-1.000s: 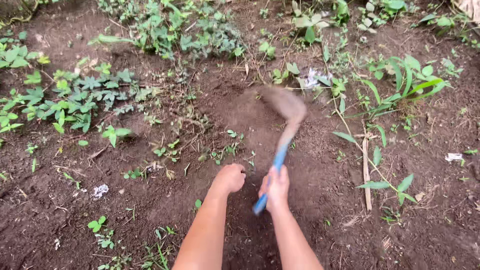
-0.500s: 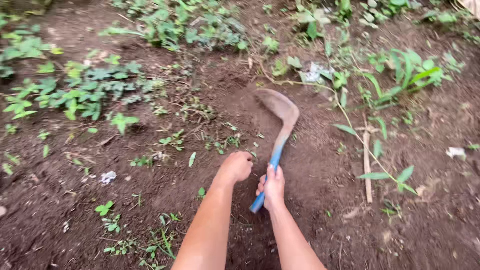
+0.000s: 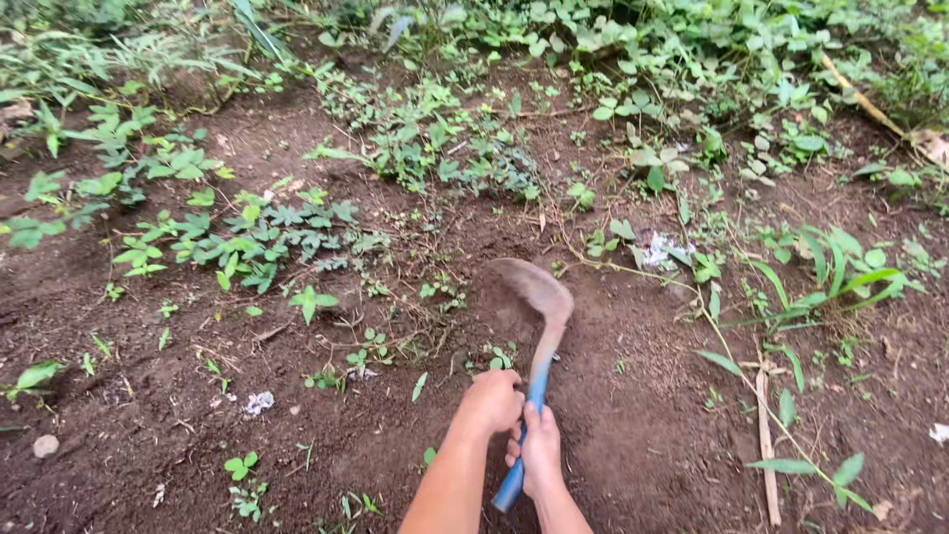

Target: The person uses a hoe to loosen soil and remove weeds from a garden bed. They repeatedly strike the ground, pull out uprooted plants by hand, and clear debris while moving across the area.

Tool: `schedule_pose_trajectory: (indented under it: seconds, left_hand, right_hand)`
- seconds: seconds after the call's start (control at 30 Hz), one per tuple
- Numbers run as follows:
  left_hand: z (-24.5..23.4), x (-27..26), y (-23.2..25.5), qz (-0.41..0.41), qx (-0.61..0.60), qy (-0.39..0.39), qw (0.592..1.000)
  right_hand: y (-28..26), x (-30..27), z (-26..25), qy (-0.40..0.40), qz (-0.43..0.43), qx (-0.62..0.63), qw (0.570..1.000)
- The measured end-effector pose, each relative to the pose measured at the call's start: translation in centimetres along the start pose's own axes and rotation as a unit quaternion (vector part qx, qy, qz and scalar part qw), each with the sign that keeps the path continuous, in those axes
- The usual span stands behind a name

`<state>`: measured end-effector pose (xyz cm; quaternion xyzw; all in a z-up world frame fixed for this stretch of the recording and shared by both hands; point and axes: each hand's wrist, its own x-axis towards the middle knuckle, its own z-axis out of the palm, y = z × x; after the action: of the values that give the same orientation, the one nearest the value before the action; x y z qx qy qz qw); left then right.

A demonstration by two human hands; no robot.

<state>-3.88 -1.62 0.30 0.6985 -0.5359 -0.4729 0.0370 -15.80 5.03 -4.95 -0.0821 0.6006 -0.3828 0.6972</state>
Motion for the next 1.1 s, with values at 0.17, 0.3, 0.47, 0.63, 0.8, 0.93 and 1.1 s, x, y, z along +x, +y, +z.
schedule_pose_trajectory:
  seconds: [0.17, 0.3, 0.47, 0.63, 0.8, 0.93, 1.1]
  left_hand:
    - [-0.8, 0.5, -0.9, 0.074, -0.004, 0.068, 0.995]
    - [-2.6, -0.5, -2.8, -0.039, -0.069, 0.062, 0.995]
    - [-3.9, -0.7, -6.5, -0.079, -0.059, 0.120, 0.988]
    - [-4.3, -0.3, -8.0, 0.041, 0.008, 0.128, 0.991]
    - [-4.9, -1.2, -6.1, 0.012, -0.121, 0.141, 0.982]
    - [-5.2, -2.2, -5.3, 0.064, -0.071, 0.258, 0.961]
    - [-4.2, -1.8, -4.9, 0.063, -0.108, 0.262, 0.957]
  right_hand:
    - [1.6, -0.5, 0.9, -0.037, 0.036, -0.201, 0.978]
    - [2.4, -2.7, 0.8, -0.057, 0.055, -0.294, 0.952]
    - [2.5, -1.4, 5.7, -0.024, 0.030, -0.128, 0.991]
    - [6.3, -4.3, 7.2, -0.112, 0.055, -0.308, 0.943]
    - [6.2, -4.8, 5.0, -0.286, -0.324, -0.453, 0.780]
    - [4.4, -2.5, 7.5, -0.080, -0.131, -0.347, 0.925]
    - [2.1, 1.5, 9.6, -0.032, -0.016, -0.022, 0.999]
